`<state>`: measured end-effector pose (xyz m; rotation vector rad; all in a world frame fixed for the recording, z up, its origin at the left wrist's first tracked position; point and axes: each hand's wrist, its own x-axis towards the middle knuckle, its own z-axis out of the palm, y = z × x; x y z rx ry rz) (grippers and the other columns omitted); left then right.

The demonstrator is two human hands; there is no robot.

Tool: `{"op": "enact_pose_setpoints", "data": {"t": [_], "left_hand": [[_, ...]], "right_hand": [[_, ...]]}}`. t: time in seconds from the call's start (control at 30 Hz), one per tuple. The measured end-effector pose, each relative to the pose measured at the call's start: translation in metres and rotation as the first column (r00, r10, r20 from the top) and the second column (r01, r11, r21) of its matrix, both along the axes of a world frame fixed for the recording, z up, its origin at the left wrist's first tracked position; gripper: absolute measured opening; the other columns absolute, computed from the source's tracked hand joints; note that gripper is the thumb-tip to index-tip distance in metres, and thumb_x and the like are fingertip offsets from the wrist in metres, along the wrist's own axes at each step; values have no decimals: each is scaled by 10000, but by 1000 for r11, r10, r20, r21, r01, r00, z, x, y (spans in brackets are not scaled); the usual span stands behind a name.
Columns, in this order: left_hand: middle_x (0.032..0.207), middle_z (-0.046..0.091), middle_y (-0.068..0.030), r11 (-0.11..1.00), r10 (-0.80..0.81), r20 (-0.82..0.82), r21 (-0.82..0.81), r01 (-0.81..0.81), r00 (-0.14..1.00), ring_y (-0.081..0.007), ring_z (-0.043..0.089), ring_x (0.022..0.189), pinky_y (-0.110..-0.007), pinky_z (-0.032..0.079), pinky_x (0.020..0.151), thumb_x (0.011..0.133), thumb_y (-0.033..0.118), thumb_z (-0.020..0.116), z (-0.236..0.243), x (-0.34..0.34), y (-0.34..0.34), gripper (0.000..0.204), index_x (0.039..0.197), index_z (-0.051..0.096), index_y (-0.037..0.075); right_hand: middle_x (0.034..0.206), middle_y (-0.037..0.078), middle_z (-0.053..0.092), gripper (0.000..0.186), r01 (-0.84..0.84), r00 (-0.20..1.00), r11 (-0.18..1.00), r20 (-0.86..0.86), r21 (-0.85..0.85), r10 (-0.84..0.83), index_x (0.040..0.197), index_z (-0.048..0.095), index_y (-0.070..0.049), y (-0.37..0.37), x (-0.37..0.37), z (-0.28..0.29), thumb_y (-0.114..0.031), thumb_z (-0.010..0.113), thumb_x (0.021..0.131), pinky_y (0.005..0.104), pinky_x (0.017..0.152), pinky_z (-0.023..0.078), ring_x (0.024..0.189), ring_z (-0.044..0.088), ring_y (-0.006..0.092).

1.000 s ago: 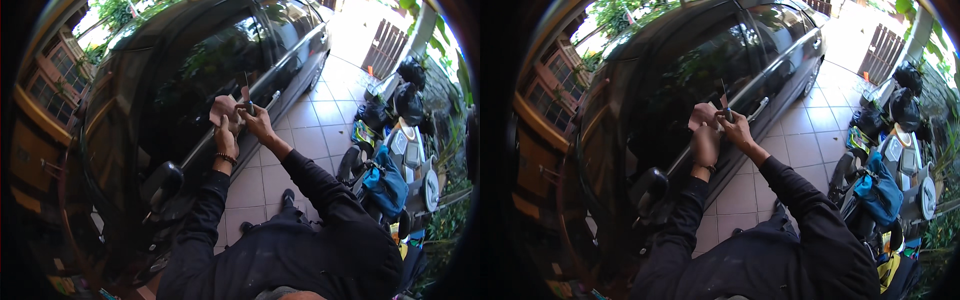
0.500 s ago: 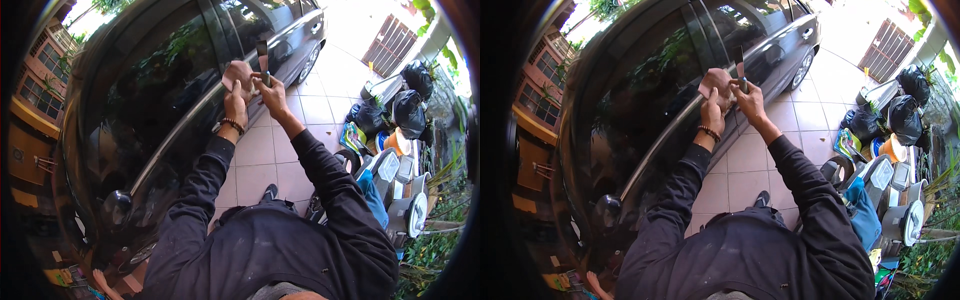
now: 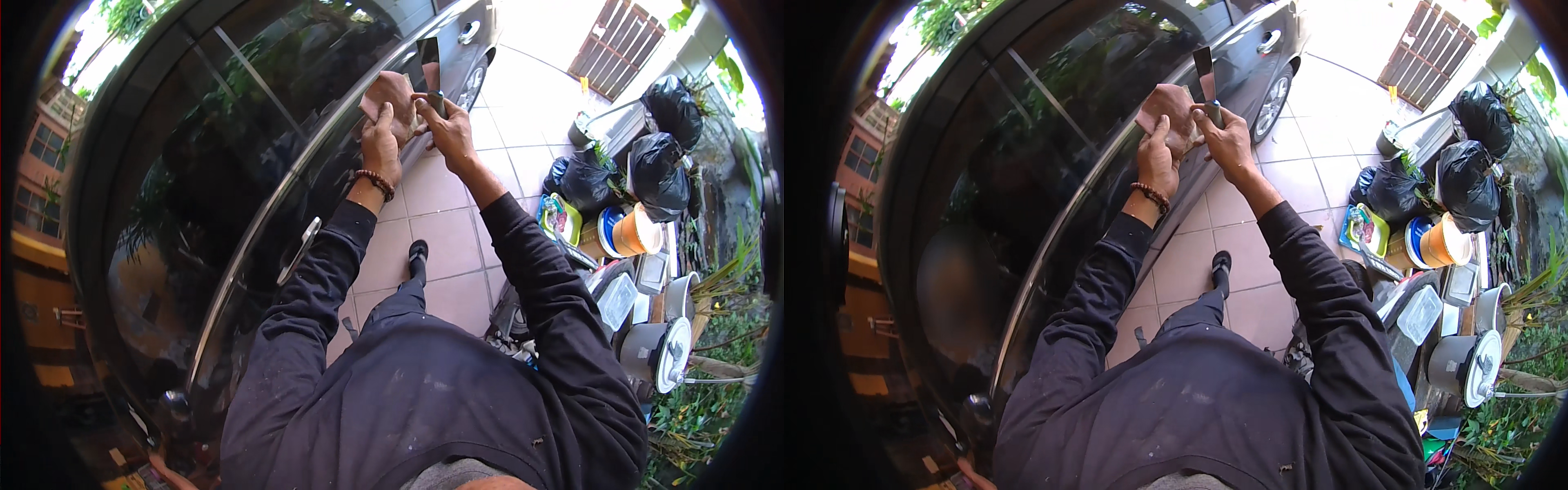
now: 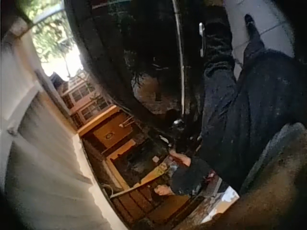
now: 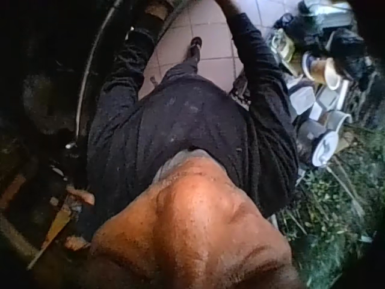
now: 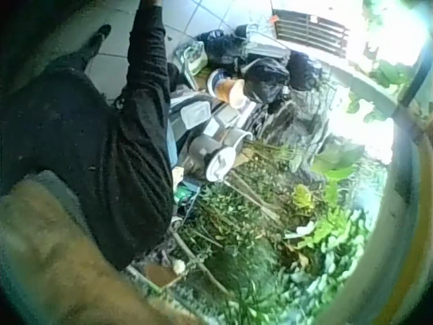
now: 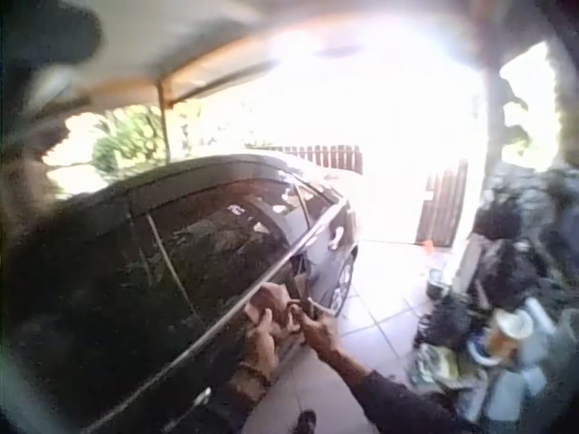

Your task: Scraping and sanding an outdoor wall to prepare it for painting.

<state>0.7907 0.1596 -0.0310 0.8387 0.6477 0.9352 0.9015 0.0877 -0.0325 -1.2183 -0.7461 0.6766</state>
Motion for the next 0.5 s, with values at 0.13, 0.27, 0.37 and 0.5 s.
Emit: {"op": "enact_pose_setpoints", "data": {"t": [0.13, 0.27, 0.37, 0.5], "left_hand": [[1261, 633, -82, 997, -69, 76, -41, 72, 995, -194, 638, 1121, -315, 527, 935, 1005, 297, 593, -10, 83, 41, 429, 1348, 517, 52], [1265, 620, -81, 995, -94, 72, -23, 96, 993, -190, 604, 1133, -310, 456, 1002, 1015, 346, 569, -4, 178, 85, 472, 1337, 526, 4], [1264, 622, -82, 989, -130, 91, -52, 135, 987, -189, 606, 1141, -316, 462, 1005, 1027, 340, 553, 5, 240, 108, 452, 1339, 520, 13], [1294, 611, -54, 978, -191, 84, -64, 196, 978, -184, 613, 1165, -333, 485, 1011, 1020, 294, 579, 14, 315, 140, 427, 1374, 493, 72]], "right_hand": [[857, 25, 698, 353, 45, 997, 999, 68, -10, -44, 1203, 696, -77, 37, 81, -6, -331, 667, 959, 210, 444, 455, 618, 652, 77], [831, 13, 696, 354, 111, 986, 985, 142, -132, -92, 1202, 701, -75, 74, 169, -2, -329, 667, 957, 205, 444, 465, 643, 664, 69], [839, 24, 703, 338, 147, 981, 985, 138, -91, -134, 1194, 699, -73, 99, 233, 6, -309, 668, 956, 203, 445, 493, 647, 676, 73], [858, 48, 714, 325, 166, 978, 985, 139, -54, -158, 1176, 704, -68, 130, 310, 12, -308, 663, 961, 216, 464, 530, 671, 697, 90]]}}
